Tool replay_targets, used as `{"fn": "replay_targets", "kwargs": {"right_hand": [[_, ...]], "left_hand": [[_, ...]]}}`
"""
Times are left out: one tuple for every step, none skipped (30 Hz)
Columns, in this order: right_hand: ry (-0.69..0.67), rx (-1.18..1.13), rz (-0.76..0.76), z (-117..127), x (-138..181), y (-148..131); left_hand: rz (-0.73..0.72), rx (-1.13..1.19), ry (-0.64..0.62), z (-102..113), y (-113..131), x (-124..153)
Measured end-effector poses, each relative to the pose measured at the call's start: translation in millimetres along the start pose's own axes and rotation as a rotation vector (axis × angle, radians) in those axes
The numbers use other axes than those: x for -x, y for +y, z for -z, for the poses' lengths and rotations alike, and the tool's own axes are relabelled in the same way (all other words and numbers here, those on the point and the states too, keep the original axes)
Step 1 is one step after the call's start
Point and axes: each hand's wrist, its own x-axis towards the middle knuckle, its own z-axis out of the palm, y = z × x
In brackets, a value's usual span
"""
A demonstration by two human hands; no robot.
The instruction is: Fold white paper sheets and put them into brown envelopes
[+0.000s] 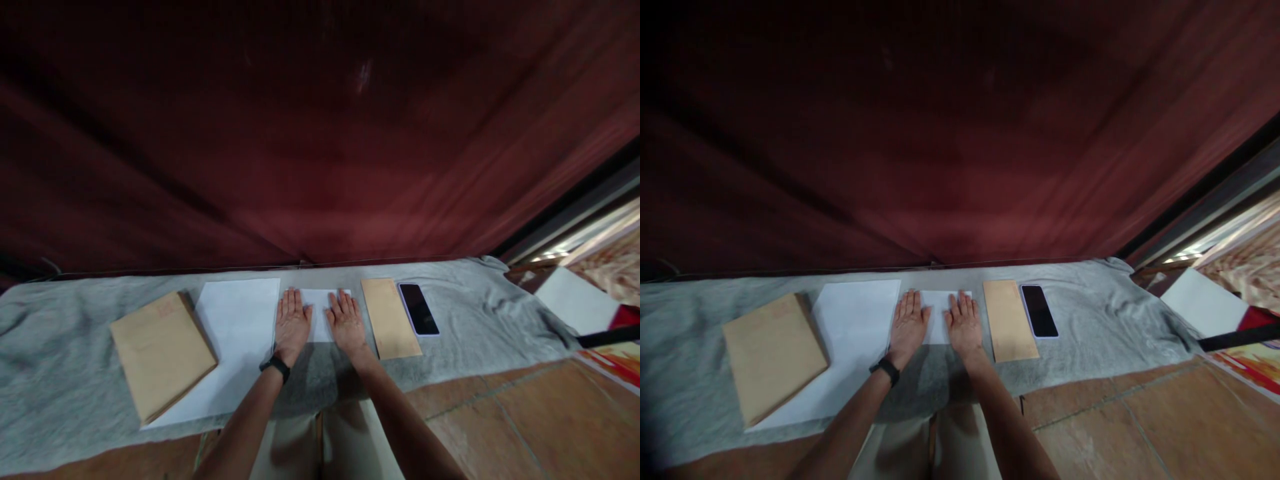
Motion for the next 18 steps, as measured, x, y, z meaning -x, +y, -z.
{"fn": "replay_targets", "kwargs": {"right_hand": [[0.006, 0.002, -0.003, 0.4, 0.3, -0.8], [0.011, 0.003, -0.005, 1.1, 0.4, -1.5], [0.014, 0.003, -0.007, 1.8, 0.5, -2.0], [0.016, 0.002, -0.007, 2.5, 0.5, -2.4], [0.016, 0.000, -0.006, 3.1, 0.4, -2.6], [0.013, -0.003, -0.005, 3.6, 0.4, -2.7], [0.011, -0.005, -0.006, 3.8, 0.4, -2.6], [0.009, -0.007, -0.007, 3.8, 0.4, -2.3], [0.007, -0.007, -0.008, 3.7, 0.5, -2.0], [0.006, -0.007, -0.008, 3.6, 0.5, -1.7], [0.006, -0.006, -0.007, 3.4, 0.5, -1.4], [0.006, -0.005, -0.007, 3.3, 0.5, -1.1], [0.005, -0.005, -0.008, 3.3, 0.5, -1.0], [0.003, -0.004, -0.009, 3.5, 0.4, -1.1], [-0.001, -0.004, -0.011, 3.7, 0.2, -1.3], [-0.004, -0.005, -0.012, 4.0, 0.0, -1.6], [-0.008, -0.004, -0.012, 4.2, -0.1, -2.1], [-0.011, -0.004, -0.012, 4.4, -0.2, -2.5]], "left_hand": [[0.014, -0.003, 0.009, 0.6, 0.0, -2.4], [0.022, -0.008, 0.016, 1.3, 1.0, -3.5], [0.021, -0.014, 0.022, 2.0, 3.1, -3.1], [0.003, -0.014, 0.024, 2.5, 6.2, -1.2], [-0.031, -0.007, 0.019, 2.8, 10.0, 2.1], [-0.074, 0.007, 0.009, 2.8, 14.1, 6.3], [-0.117, 0.024, -0.004, 2.6, 17.8, 10.9], [-0.152, 0.041, -0.019, 2.2, 20.7, 15.5], [-0.173, 0.053, -0.033, 2.0, 22.3, 19.6], [-0.175, 0.059, -0.042, 2.1, 22.4, 23.0], [-0.164, 0.058, -0.046, 2.5, 21.0, 25.7], [-0.150, 0.054, -0.048, 3.4, 18.3, 28.0], [-0.136, 0.049, -0.048, 4.6, 14.6, 30.2], [-0.122, 0.044, -0.046, 6.0, 10.4, 33.0], [-0.109, 0.041, -0.041, 7.5, 6.3, 36.6], [-0.098, 0.042, -0.034, 8.9, 2.7, 41.4], [-0.090, 0.044, -0.025, 10.1, -0.2, 47.4], [-0.086, 0.049, -0.015, 11.1, -2.2, 54.5]]}}
